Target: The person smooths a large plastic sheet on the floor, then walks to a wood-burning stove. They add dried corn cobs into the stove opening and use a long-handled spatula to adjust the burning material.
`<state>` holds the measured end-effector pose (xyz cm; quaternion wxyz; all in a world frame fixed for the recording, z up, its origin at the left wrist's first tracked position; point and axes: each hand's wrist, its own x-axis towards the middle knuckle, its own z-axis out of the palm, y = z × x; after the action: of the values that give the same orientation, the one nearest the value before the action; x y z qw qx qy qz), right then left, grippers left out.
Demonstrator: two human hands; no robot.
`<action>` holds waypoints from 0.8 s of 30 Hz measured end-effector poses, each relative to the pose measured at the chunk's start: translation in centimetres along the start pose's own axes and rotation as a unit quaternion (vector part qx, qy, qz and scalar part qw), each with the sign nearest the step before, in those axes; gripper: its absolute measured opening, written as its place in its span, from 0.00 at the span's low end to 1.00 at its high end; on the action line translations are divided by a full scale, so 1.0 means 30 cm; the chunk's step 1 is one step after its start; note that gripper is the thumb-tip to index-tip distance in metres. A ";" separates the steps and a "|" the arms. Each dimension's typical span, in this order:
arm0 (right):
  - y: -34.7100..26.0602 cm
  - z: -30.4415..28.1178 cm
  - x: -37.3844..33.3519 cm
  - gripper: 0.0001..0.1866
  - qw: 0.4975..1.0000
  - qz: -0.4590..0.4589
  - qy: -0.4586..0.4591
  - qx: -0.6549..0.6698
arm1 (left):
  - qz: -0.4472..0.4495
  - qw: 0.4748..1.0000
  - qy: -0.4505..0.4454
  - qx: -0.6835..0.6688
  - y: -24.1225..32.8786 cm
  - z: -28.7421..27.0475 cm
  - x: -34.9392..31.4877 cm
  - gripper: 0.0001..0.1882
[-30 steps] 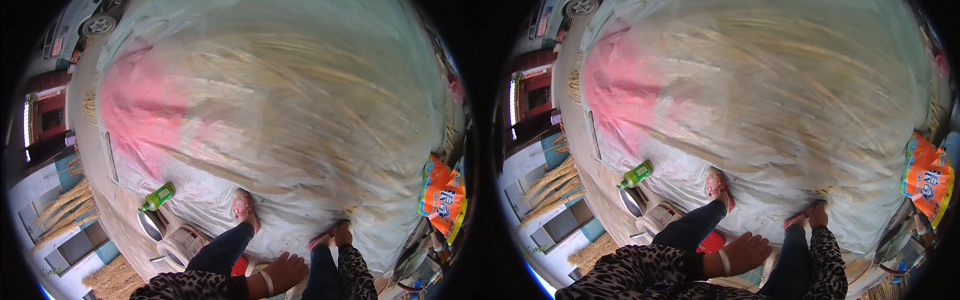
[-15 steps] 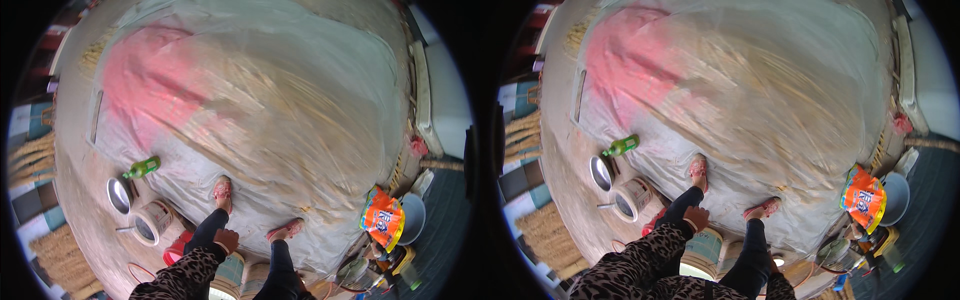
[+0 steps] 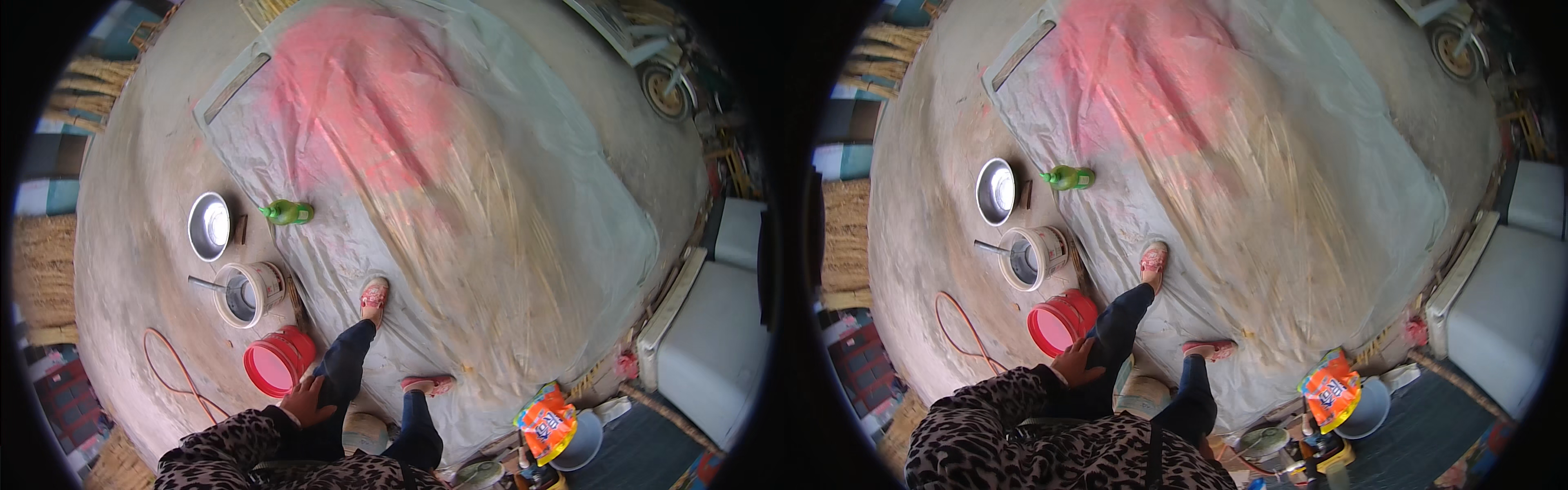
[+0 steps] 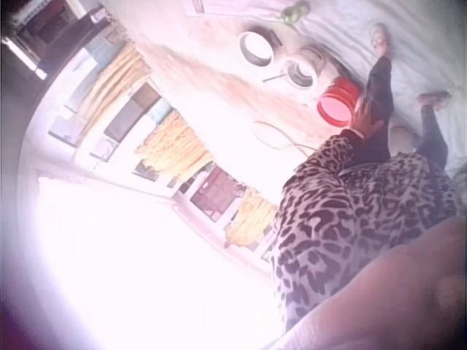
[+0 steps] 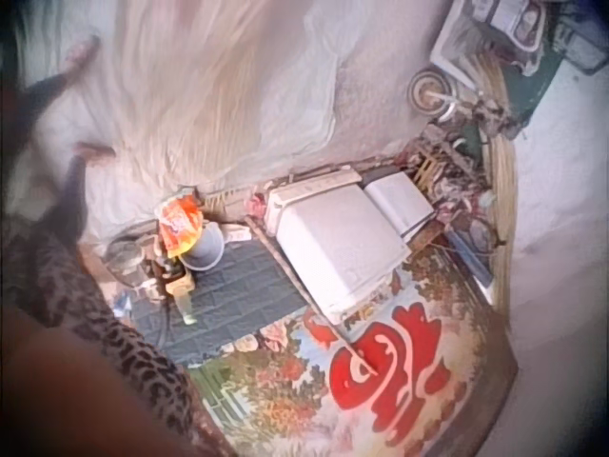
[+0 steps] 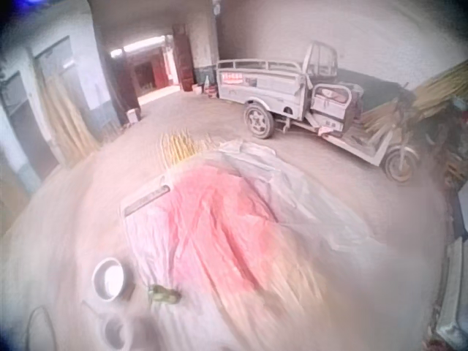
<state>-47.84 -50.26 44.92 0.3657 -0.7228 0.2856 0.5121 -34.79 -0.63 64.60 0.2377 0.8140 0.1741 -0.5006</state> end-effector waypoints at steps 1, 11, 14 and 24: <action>-0.057 -0.033 -0.027 0.24 1.000 -0.006 0.000 -0.020 | -0.006 1.000 -0.002 -0.015 -0.004 -0.025 0.010 0.51; -0.633 -0.206 -0.289 0.22 0.979 -0.063 -0.013 -0.193 | -0.002 0.968 -0.159 -0.193 -0.489 -0.114 0.216 0.43; -0.781 -0.224 -0.297 0.22 0.964 -0.104 -0.022 -0.243 | -0.010 0.944 -0.125 -0.304 -0.731 0.024 0.152 0.34; -1.182 -0.261 -0.170 0.20 0.890 -0.262 -0.059 -0.369 | -0.012 0.913 -0.069 -0.403 -0.881 0.491 -0.019 0.22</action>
<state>-17.35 -36.29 59.76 0.2100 -0.8226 -0.1457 0.5080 -59.59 12.93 53.80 0.5506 0.6104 0.3541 -0.4459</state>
